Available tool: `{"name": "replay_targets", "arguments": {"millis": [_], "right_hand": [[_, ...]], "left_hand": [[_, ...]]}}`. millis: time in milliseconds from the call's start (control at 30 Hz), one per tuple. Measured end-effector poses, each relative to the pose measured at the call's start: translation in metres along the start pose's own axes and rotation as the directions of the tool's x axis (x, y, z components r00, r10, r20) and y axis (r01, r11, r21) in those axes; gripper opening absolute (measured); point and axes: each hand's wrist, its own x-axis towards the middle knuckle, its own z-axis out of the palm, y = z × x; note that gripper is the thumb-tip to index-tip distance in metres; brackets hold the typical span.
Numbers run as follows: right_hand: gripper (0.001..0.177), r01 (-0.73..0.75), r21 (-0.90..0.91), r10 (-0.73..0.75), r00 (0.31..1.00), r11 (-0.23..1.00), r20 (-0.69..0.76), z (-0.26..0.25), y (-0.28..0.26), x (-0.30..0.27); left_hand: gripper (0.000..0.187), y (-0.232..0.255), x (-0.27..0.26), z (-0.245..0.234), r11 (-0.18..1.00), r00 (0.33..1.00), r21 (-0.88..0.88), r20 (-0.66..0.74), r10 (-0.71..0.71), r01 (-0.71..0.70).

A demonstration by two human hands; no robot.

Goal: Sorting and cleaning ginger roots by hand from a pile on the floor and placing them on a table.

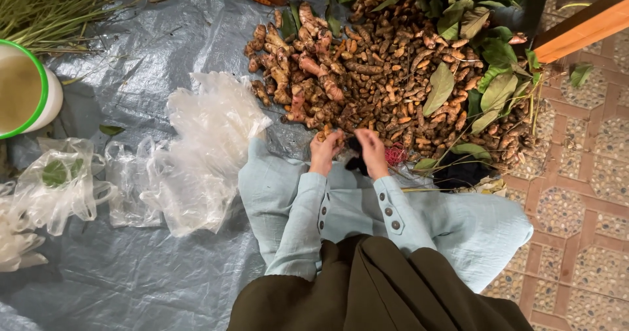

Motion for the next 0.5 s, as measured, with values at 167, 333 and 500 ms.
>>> {"name": "replay_targets", "arguments": {"millis": [167,333,500], "right_hand": [[0.036,0.072,0.094,-0.084,0.988,0.993,0.127,0.001,-0.029,-0.013],[0.044,0.458,-0.247,-0.375,0.871,0.854,0.317,0.009,-0.031,-0.016],[0.037,0.415,-0.187,-0.333,0.874,0.891,0.354,0.005,-0.022,0.004]], "left_hand": [[0.041,-0.017,0.020,-0.011,0.998,0.997,0.007,0.047,-0.058,0.058],[0.042,-0.020,0.026,-0.016,0.996,0.994,0.000,0.058,-0.088,0.088],[0.039,-0.024,0.030,-0.020,0.992,0.985,0.046,0.120,-0.125,0.120]]}}
